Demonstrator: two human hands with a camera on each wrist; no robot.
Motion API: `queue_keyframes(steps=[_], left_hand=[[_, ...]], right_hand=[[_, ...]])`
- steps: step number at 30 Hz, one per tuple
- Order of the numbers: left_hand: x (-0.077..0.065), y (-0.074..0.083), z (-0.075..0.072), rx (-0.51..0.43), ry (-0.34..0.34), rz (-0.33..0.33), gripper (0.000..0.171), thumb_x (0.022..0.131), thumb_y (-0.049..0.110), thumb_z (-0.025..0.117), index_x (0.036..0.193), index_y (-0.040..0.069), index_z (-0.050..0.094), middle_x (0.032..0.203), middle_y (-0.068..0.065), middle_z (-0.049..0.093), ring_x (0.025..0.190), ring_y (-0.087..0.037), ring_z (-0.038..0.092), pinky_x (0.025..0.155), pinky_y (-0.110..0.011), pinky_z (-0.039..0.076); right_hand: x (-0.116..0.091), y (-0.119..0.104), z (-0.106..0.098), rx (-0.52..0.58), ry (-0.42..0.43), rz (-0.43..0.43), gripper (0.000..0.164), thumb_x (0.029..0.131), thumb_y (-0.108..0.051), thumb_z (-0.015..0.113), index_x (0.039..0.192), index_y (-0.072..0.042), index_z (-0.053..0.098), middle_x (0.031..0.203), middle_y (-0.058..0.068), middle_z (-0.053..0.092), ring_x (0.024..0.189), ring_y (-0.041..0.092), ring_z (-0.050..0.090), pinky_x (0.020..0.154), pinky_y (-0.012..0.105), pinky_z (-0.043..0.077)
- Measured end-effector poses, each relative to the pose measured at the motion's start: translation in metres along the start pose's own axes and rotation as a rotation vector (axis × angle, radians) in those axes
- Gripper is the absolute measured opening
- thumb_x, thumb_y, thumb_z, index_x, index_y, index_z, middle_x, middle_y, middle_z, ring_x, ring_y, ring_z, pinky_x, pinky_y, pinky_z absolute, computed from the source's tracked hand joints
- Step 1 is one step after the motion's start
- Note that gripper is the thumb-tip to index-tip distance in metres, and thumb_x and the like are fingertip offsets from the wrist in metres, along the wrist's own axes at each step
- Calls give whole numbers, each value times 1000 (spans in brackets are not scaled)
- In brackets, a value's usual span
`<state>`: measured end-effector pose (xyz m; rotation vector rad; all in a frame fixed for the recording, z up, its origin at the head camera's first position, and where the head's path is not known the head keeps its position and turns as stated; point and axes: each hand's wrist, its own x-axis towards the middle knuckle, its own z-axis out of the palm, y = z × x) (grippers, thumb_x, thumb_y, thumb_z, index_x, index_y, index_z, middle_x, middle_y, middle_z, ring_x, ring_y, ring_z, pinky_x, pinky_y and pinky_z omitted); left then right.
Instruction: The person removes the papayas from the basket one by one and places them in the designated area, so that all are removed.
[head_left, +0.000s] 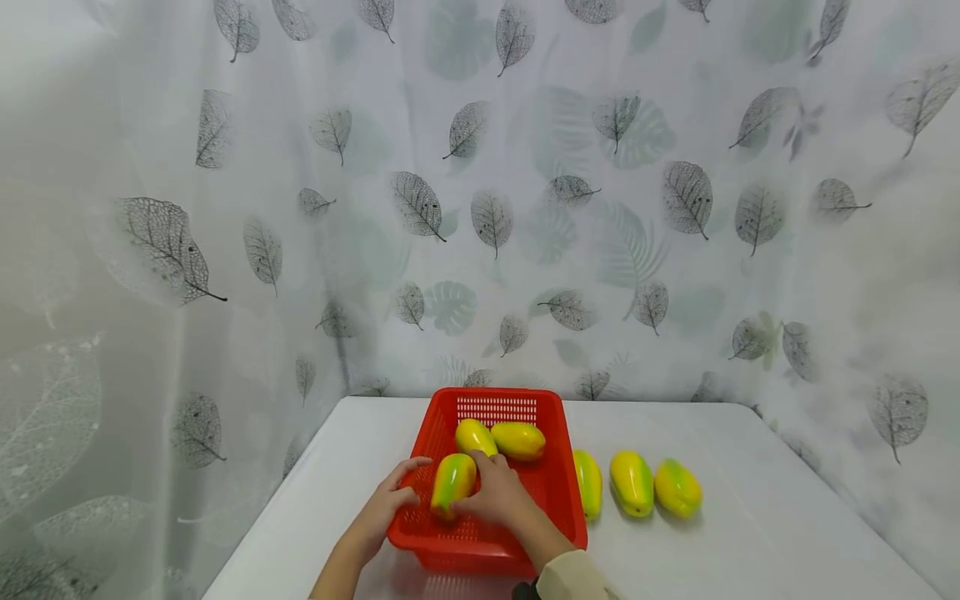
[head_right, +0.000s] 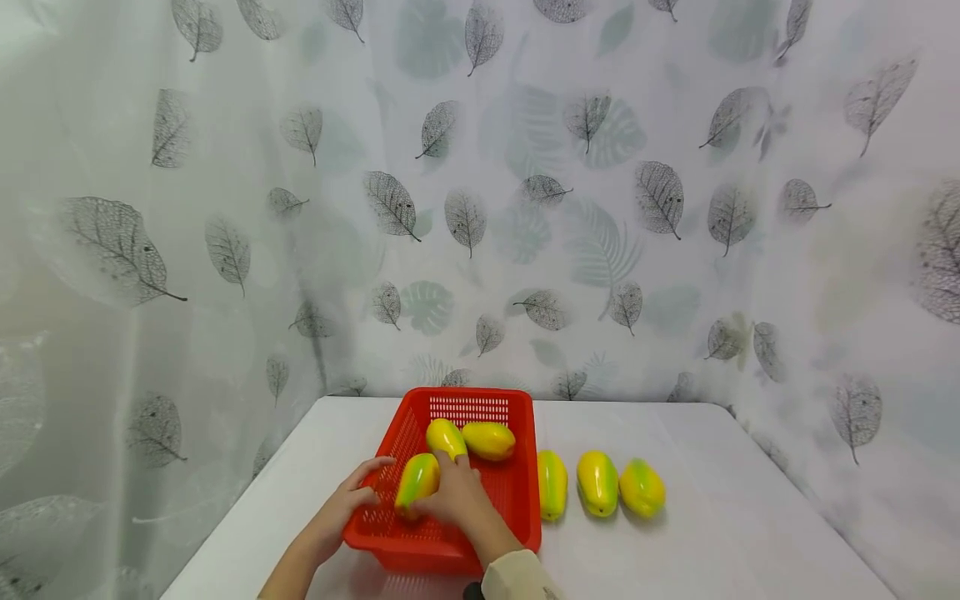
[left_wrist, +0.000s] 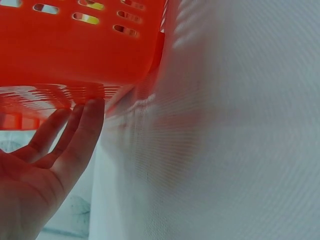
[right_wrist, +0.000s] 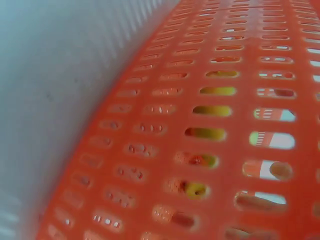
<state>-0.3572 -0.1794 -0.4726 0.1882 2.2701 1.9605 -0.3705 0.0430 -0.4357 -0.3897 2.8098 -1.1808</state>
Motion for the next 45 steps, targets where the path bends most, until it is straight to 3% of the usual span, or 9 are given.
queue_keyframes(steps=[5, 12, 17, 29, 37, 42, 45], left_hand=[[2, 1, -1, 10, 11, 0, 62, 92, 10, 54, 152, 18, 45, 155, -23, 41, 116, -29, 63, 92, -47, 62], [0, 2, 0, 11, 18, -3, 61, 92, 10, 52, 153, 18, 44, 156, -22, 41, 117, -31, 63, 93, -46, 61], [-2, 3, 1, 6, 11, 1, 61, 92, 10, 53, 153, 17, 44, 156, -23, 40, 119, -32, 63, 93, -47, 61], [-2, 6, 2, 18, 6, 10, 62, 92, 9, 52, 153, 15, 43, 156, -24, 40, 111, -28, 67, 91, -45, 62], [-1, 4, 0, 10, 4, 18, 62, 92, 8, 52, 154, 13, 42, 154, -23, 42, 111, -27, 66, 92, -45, 61], [-2, 4, 1, 2, 13, 12, 62, 92, 9, 53, 153, 15, 44, 154, -22, 43, 112, -25, 66, 92, -44, 62], [-3, 5, 1, -2, 15, 7, 62, 92, 9, 54, 152, 16, 45, 154, -21, 44, 115, -26, 65, 92, -44, 62]], right_hand=[[6, -3, 4, 0, 12, 45, 90, 72, -32, 92, 150, -15, 50, 137, 19, 52, 115, 36, 57, 96, 67, 54], [13, -6, 8, 3, 0, 82, 88, 74, -33, 91, 150, -17, 49, 145, 21, 49, 127, 45, 52, 97, 69, 52], [15, -6, 9, 5, -16, 85, 86, 75, -32, 90, 150, -17, 50, 143, 20, 50, 122, 40, 52, 97, 67, 54], [19, -6, 7, 22, -109, -4, 72, 82, -29, 85, 146, -14, 55, 138, 15, 59, 121, 37, 55, 104, 68, 48], [16, -8, 6, 63, -199, -56, 61, 78, -21, 87, 134, -19, 61, 122, 8, 65, 106, 30, 62, 99, 62, 55], [14, -9, 6, 42, -274, -65, 58, 74, -17, 89, 126, -25, 64, 117, 4, 66, 104, 27, 60, 95, 57, 58], [13, -10, 4, 23, -276, -72, 58, 73, -17, 90, 124, -26, 65, 118, 3, 66, 105, 26, 60, 96, 57, 58]])
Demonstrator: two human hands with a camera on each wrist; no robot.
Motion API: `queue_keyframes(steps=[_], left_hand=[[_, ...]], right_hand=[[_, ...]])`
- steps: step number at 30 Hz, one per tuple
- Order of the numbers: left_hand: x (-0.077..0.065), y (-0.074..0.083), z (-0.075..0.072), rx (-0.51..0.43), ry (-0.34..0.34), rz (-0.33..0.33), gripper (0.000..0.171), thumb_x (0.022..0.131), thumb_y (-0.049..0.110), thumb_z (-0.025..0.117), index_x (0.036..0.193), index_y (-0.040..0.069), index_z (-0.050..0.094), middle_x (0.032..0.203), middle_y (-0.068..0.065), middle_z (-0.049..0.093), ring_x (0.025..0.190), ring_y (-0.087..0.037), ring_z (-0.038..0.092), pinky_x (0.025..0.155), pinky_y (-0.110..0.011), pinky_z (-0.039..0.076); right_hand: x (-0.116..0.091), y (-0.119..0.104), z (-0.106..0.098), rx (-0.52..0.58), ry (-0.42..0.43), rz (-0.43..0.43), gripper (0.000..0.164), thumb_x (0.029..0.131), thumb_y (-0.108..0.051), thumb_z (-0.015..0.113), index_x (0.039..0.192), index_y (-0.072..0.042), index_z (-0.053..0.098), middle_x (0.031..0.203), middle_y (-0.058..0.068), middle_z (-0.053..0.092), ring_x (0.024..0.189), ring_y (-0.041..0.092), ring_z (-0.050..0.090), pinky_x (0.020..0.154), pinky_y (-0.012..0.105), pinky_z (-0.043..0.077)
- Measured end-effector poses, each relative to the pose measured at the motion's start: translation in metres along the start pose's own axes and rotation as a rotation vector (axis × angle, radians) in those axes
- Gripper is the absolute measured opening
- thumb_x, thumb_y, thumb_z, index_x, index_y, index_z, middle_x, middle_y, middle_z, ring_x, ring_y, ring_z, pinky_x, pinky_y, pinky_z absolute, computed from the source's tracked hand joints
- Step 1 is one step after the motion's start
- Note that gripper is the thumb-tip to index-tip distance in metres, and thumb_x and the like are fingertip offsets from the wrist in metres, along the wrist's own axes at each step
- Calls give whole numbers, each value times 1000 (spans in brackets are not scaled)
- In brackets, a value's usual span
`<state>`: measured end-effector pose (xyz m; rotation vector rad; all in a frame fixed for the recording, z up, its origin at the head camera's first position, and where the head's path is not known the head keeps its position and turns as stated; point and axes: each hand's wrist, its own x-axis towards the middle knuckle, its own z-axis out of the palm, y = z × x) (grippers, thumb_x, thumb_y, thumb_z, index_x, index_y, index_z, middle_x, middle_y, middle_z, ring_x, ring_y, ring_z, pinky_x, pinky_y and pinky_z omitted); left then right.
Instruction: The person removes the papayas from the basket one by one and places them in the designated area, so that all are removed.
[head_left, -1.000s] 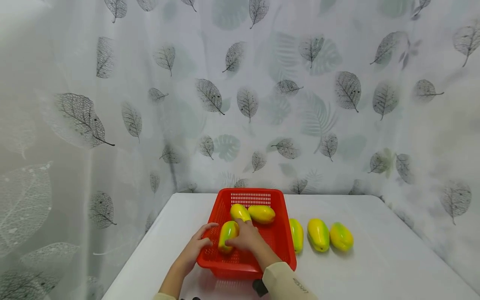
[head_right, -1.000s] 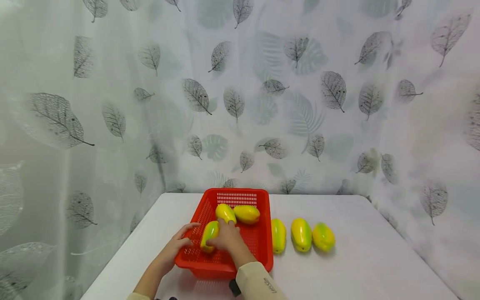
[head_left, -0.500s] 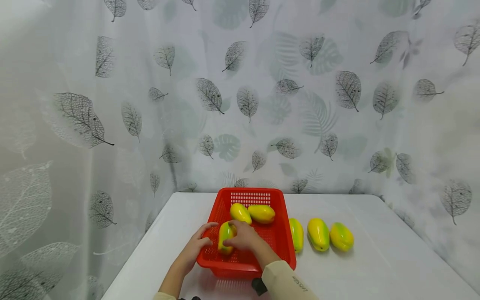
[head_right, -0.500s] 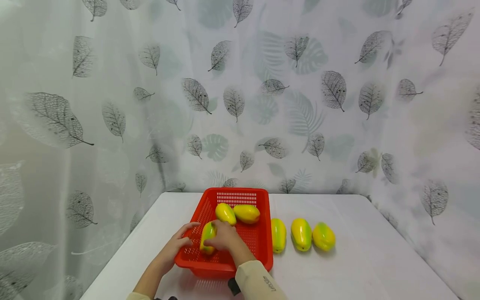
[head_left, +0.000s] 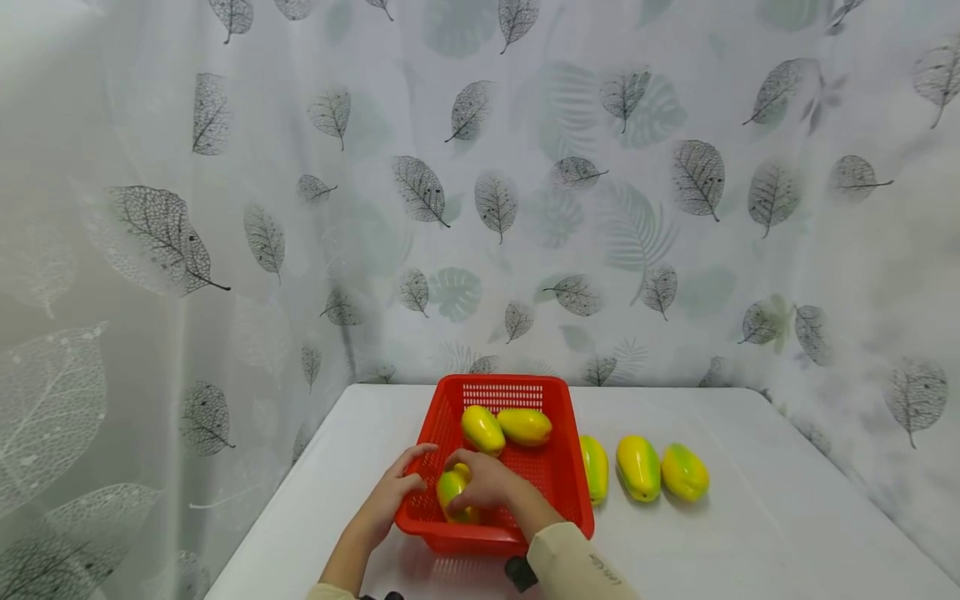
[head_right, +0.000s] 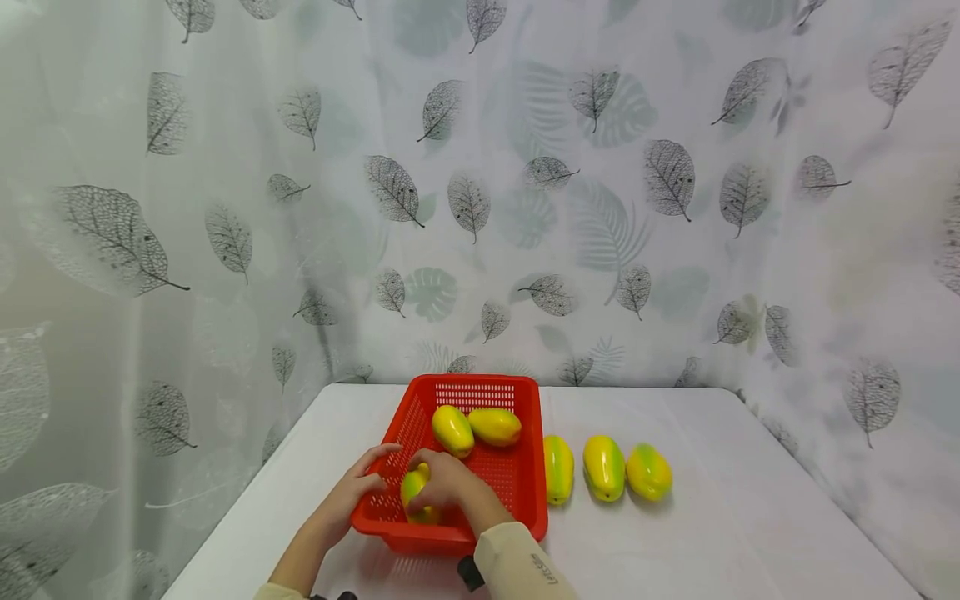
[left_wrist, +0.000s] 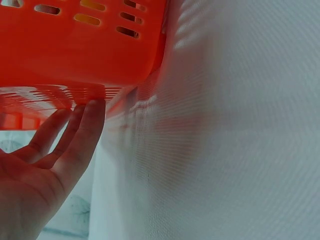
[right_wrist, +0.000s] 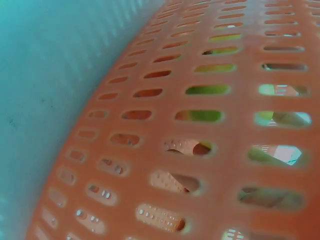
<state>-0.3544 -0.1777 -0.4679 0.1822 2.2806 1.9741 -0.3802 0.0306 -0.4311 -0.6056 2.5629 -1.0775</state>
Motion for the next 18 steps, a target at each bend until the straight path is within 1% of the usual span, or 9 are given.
queue_keyframes(steps=[4, 8, 13, 18], left_hand=[[1, 0, 1, 3, 1, -1, 62, 91, 9, 54, 152, 16, 45, 154, -21, 44, 118, -29, 63, 93, -43, 62], [3, 0, 1, 6, -2, 2, 62, 91, 9, 54, 152, 16, 45, 153, -22, 44, 118, -30, 63, 93, -43, 62], [5, -2, 0, 3, -10, 9, 62, 91, 8, 53, 152, 13, 44, 152, -22, 45, 119, -32, 62, 94, -44, 61], [5, -2, 0, 9, -4, 7, 62, 91, 8, 54, 152, 14, 45, 151, -21, 45, 118, -30, 62, 94, -43, 61]], right_hand=[[-1, 2, -2, -30, 14, -19, 56, 74, -15, 89, 123, -23, 65, 119, 4, 66, 106, 26, 60, 97, 58, 57], [-3, 3, -5, -45, 19, -40, 56, 74, -13, 89, 125, -20, 65, 120, 5, 66, 107, 26, 59, 97, 58, 57], [-7, 2, -8, -41, 32, -59, 58, 73, -13, 90, 125, -22, 65, 121, 4, 66, 109, 27, 59, 96, 57, 58], [-12, 2, -12, -15, 41, -56, 59, 73, -15, 90, 126, -26, 65, 124, 3, 65, 111, 28, 59, 93, 57, 59]])
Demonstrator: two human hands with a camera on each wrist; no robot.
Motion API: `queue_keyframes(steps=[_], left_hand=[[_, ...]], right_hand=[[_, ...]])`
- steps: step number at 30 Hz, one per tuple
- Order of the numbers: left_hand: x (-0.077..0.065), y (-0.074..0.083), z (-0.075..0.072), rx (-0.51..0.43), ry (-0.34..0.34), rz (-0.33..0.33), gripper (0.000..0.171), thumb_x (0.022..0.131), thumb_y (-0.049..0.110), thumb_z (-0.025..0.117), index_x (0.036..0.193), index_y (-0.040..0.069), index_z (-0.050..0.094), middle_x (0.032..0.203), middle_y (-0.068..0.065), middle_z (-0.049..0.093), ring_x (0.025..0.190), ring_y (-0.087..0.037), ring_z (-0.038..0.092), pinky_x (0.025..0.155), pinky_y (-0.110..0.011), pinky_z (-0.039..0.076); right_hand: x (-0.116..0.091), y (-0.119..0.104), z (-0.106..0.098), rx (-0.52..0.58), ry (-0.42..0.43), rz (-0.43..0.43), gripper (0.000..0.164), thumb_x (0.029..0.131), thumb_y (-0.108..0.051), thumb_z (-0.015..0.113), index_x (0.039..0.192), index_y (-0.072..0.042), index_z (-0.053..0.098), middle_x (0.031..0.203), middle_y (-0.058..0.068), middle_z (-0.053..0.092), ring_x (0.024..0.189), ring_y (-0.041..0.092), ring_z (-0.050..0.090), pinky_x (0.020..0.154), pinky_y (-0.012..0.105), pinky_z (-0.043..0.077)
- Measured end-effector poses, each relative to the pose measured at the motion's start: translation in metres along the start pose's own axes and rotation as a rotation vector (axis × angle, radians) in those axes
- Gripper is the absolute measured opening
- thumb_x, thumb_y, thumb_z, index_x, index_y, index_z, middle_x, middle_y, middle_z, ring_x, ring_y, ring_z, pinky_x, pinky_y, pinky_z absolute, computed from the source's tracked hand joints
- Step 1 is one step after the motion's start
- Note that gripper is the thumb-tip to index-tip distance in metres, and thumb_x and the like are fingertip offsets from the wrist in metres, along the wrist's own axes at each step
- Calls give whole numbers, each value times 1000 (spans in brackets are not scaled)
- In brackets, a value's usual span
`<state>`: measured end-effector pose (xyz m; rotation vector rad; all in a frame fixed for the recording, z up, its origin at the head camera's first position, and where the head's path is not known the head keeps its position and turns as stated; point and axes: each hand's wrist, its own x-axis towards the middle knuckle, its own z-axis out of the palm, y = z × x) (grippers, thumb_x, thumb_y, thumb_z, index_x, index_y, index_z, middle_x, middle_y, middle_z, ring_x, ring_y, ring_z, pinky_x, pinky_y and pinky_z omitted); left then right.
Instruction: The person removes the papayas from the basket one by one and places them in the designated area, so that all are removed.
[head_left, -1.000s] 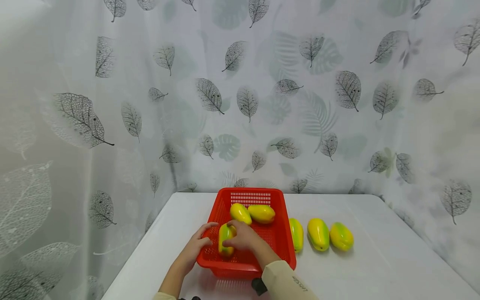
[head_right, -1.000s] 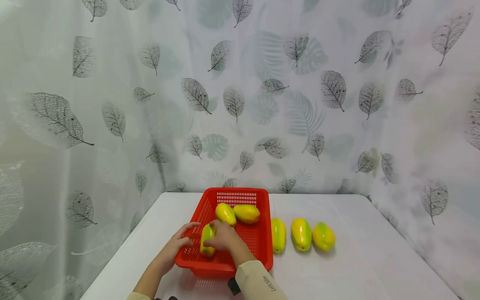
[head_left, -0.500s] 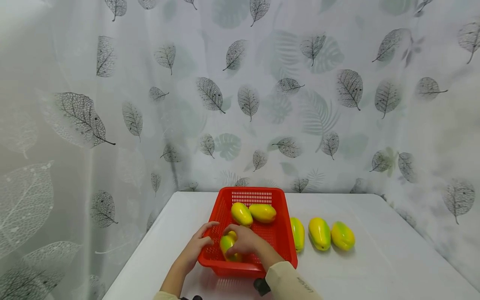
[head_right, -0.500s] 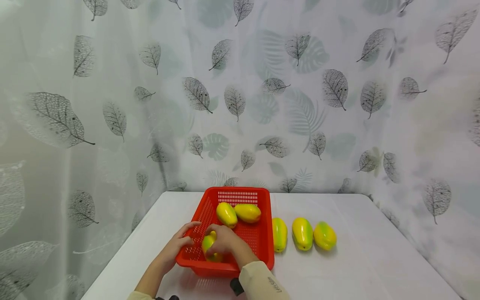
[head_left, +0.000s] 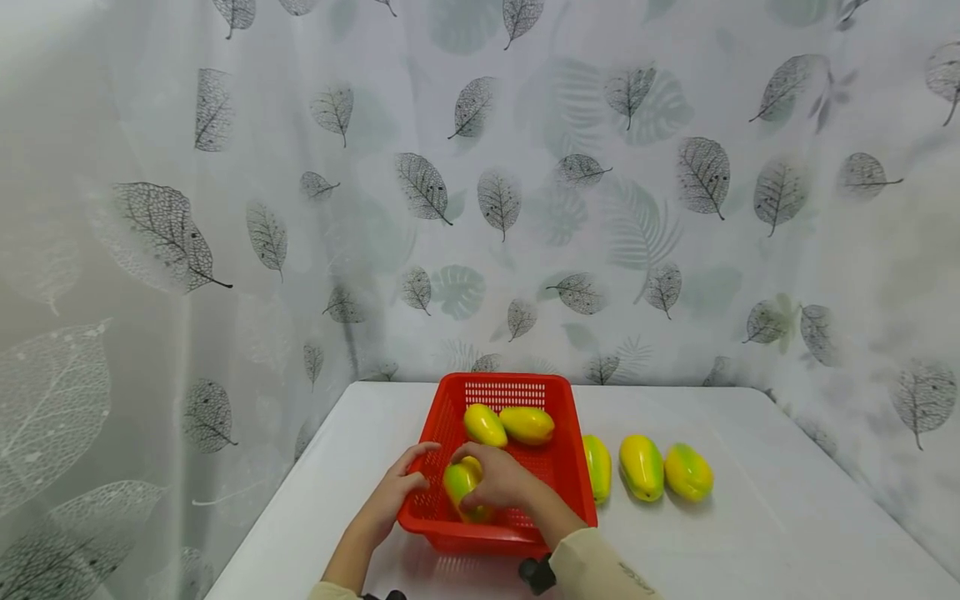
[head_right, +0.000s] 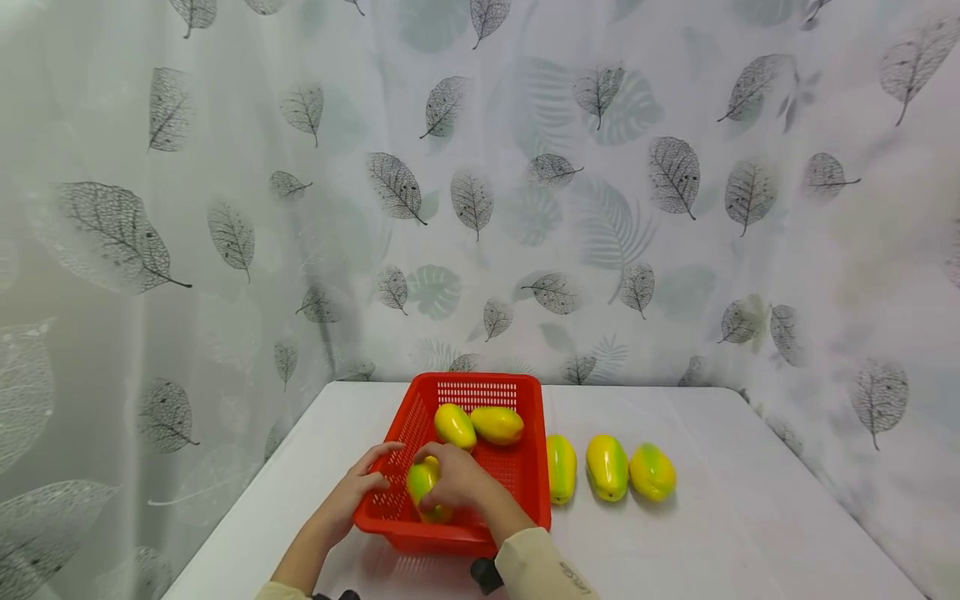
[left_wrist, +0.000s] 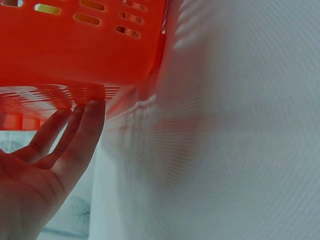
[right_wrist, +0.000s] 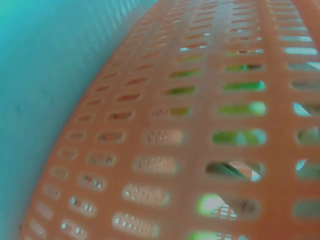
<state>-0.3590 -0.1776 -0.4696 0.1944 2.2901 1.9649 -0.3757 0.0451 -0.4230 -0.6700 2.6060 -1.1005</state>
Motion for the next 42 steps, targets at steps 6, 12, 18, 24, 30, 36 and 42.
queue_keyframes(steps=[6, 12, 18, 24, 30, 36, 42], left_hand=[[0, 3, 1, 1, 7, 5, 62, 90, 8, 54, 151, 17, 47, 152, -21, 45, 118, -32, 63, 94, -46, 61], [0, 5, 2, -10, 8, 7, 61, 91, 8, 54, 151, 18, 46, 154, -22, 43, 121, -36, 61, 95, -50, 59], [1, 4, 3, -10, 5, 8, 61, 91, 8, 53, 151, 17, 45, 155, -23, 42, 123, -38, 60, 95, -50, 60], [0, 3, 4, -9, 9, 14, 61, 91, 7, 52, 151, 16, 45, 155, -24, 41, 121, -37, 60, 94, -48, 61], [-2, 4, 4, -15, 24, 10, 61, 91, 7, 51, 151, 17, 46, 154, -24, 41, 119, -35, 60, 93, -49, 61], [-2, 1, 4, -17, 17, -1, 60, 92, 7, 51, 151, 16, 46, 154, -23, 41, 117, -33, 60, 93, -47, 62], [-3, 0, 3, -14, 14, -6, 61, 92, 8, 52, 151, 16, 45, 154, -23, 41, 116, -32, 60, 92, -46, 62]], right_hand=[[-7, 4, -12, 32, 31, -22, 61, 75, -16, 90, 130, -27, 65, 127, 4, 65, 112, 29, 58, 92, 57, 59], [-14, 7, -25, 47, 70, -69, 61, 77, -17, 89, 132, -27, 64, 133, 5, 63, 117, 29, 58, 93, 55, 59], [-23, 7, -41, 73, 98, -84, 61, 79, -18, 88, 134, -26, 62, 134, 8, 61, 114, 30, 59, 87, 48, 61], [-32, 5, -57, 61, 120, -91, 63, 80, -19, 87, 137, -28, 61, 136, 8, 60, 115, 29, 59, 85, 44, 62], [-40, 6, -67, 88, 148, -72, 63, 80, -19, 87, 136, -30, 61, 140, 8, 57, 119, 33, 60, 85, 43, 62], [-49, 15, -73, 92, 174, -72, 62, 80, -19, 86, 135, -29, 60, 141, 7, 57, 121, 34, 60, 89, 44, 61], [-60, 20, -82, 80, 215, -42, 61, 79, -21, 86, 134, -31, 61, 144, 7, 56, 123, 33, 58, 94, 49, 58]])
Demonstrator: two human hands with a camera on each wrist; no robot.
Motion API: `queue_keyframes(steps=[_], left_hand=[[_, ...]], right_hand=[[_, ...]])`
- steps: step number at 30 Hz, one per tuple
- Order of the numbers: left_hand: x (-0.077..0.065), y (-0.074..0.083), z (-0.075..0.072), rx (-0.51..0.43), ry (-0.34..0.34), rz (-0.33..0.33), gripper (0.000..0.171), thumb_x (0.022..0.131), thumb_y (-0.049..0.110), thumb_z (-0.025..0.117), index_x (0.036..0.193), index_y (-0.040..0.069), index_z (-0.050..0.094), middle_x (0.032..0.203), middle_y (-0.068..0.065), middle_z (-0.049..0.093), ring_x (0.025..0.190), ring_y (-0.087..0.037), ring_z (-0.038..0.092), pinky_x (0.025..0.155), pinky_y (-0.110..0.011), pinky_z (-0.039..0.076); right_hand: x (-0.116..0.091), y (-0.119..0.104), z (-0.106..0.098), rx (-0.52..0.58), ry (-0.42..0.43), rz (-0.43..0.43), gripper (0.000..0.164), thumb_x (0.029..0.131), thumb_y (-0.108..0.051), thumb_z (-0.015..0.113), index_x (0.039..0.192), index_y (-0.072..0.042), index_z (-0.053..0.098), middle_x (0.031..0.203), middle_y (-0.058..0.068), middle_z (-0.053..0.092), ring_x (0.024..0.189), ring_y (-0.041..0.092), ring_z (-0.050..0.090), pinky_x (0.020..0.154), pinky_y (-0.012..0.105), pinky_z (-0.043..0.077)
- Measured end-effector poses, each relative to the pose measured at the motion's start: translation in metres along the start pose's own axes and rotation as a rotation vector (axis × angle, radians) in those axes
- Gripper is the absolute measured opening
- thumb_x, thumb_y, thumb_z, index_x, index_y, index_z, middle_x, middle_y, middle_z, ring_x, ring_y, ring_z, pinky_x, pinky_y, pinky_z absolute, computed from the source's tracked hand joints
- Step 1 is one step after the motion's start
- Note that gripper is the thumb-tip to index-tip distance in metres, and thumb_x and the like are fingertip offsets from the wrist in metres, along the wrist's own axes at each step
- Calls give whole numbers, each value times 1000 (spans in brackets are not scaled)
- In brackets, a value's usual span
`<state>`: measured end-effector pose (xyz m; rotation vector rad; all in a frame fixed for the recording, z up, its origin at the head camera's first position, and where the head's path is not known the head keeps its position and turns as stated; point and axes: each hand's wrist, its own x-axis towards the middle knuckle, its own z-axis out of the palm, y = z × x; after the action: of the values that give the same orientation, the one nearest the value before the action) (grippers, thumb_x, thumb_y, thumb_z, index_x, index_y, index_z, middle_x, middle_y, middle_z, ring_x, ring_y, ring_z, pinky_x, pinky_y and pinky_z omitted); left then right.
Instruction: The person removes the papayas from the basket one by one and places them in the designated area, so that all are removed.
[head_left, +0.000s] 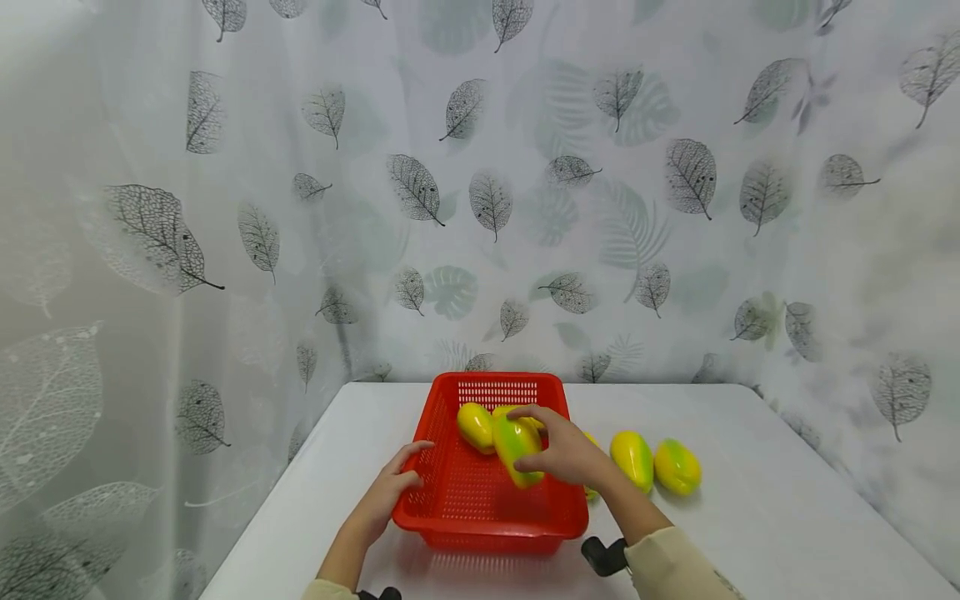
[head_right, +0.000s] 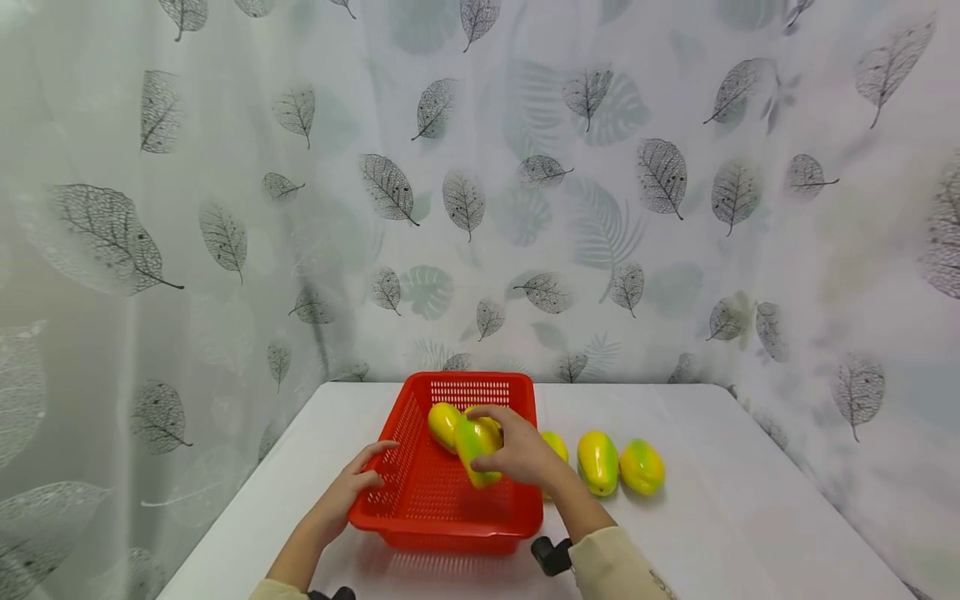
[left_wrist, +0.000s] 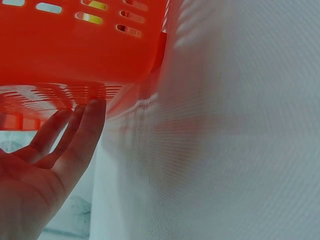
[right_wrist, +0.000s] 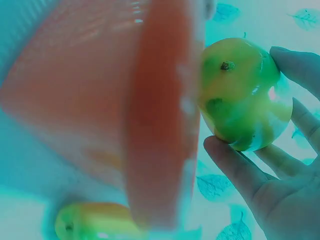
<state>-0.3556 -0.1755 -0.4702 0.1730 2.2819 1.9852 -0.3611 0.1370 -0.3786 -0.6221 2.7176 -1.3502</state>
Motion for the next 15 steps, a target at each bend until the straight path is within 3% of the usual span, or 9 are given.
queue_keyframes(steps=[8, 15], left_hand=[[-3, -1, -1, 3, -2, 7, 61, 91, 7, 51, 151, 13, 45, 153, -25, 41, 119, -38, 59, 92, -48, 62], [0, 0, -1, 16, -9, 17, 61, 90, 7, 51, 151, 15, 45, 153, -24, 42, 116, -34, 60, 92, -46, 62]], right_hand=[[-12, 11, -29, 0, 34, 37, 65, 80, -24, 85, 139, -29, 59, 155, 11, 49, 135, 46, 51, 95, 56, 58], [-21, 20, -62, -36, 49, 51, 66, 84, -27, 81, 145, -25, 54, 160, 15, 42, 141, 51, 45, 100, 60, 55]])
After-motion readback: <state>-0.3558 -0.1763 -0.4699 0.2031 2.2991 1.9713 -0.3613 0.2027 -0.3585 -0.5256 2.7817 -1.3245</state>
